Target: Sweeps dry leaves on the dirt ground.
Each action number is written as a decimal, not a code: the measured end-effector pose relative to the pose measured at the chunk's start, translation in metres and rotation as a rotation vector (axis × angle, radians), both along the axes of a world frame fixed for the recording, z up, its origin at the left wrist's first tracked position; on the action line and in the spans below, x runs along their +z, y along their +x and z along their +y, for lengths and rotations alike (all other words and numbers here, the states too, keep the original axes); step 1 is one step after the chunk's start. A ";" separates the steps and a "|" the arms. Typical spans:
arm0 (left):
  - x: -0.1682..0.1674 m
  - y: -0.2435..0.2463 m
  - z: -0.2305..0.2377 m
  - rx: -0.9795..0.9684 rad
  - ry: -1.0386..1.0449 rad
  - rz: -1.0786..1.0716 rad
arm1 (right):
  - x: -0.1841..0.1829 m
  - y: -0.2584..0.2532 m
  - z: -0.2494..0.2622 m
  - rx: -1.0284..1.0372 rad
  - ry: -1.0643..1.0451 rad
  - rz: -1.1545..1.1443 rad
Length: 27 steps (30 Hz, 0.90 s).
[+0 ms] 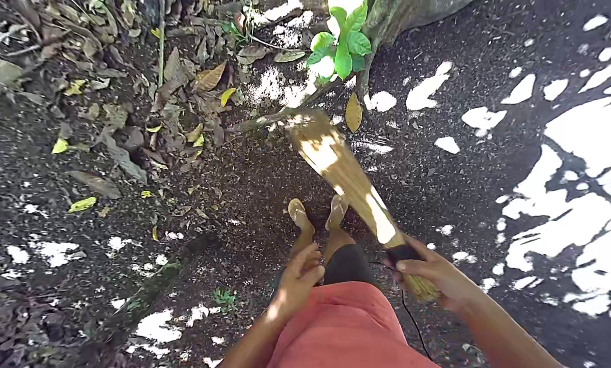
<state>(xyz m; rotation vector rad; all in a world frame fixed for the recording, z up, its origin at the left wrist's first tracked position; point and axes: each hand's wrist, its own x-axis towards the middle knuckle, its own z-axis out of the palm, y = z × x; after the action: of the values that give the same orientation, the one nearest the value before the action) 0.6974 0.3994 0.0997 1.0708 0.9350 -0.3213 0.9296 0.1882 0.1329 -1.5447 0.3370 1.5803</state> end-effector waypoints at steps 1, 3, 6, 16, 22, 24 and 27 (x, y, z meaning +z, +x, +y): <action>-0.004 -0.002 0.004 0.056 -0.020 0.032 | -0.001 0.012 -0.008 -0.038 -0.033 -0.048; -0.013 -0.009 0.008 0.106 -0.032 0.087 | -0.020 0.046 -0.011 -0.058 -0.092 -0.107; -0.017 -0.010 0.012 0.183 -0.074 0.147 | -0.077 0.090 0.025 -0.075 -0.171 -0.116; -0.029 0.036 -0.002 0.460 -0.139 0.350 | 0.006 0.121 0.050 0.271 -0.067 0.268; -0.025 0.106 -0.010 0.562 -0.207 0.319 | 0.014 0.183 0.080 0.139 -0.195 0.116; -0.020 0.122 -0.013 0.589 -0.220 0.299 | -0.033 0.181 0.118 0.143 -0.207 0.117; -0.014 0.148 -0.013 0.685 -0.282 0.274 | -0.075 0.152 0.168 0.194 -0.122 0.335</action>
<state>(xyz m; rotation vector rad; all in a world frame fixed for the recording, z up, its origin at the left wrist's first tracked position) 0.8458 0.3868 0.0855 0.4088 1.3927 -0.0231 1.0819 0.3563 0.0578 -1.4346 0.4871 2.0099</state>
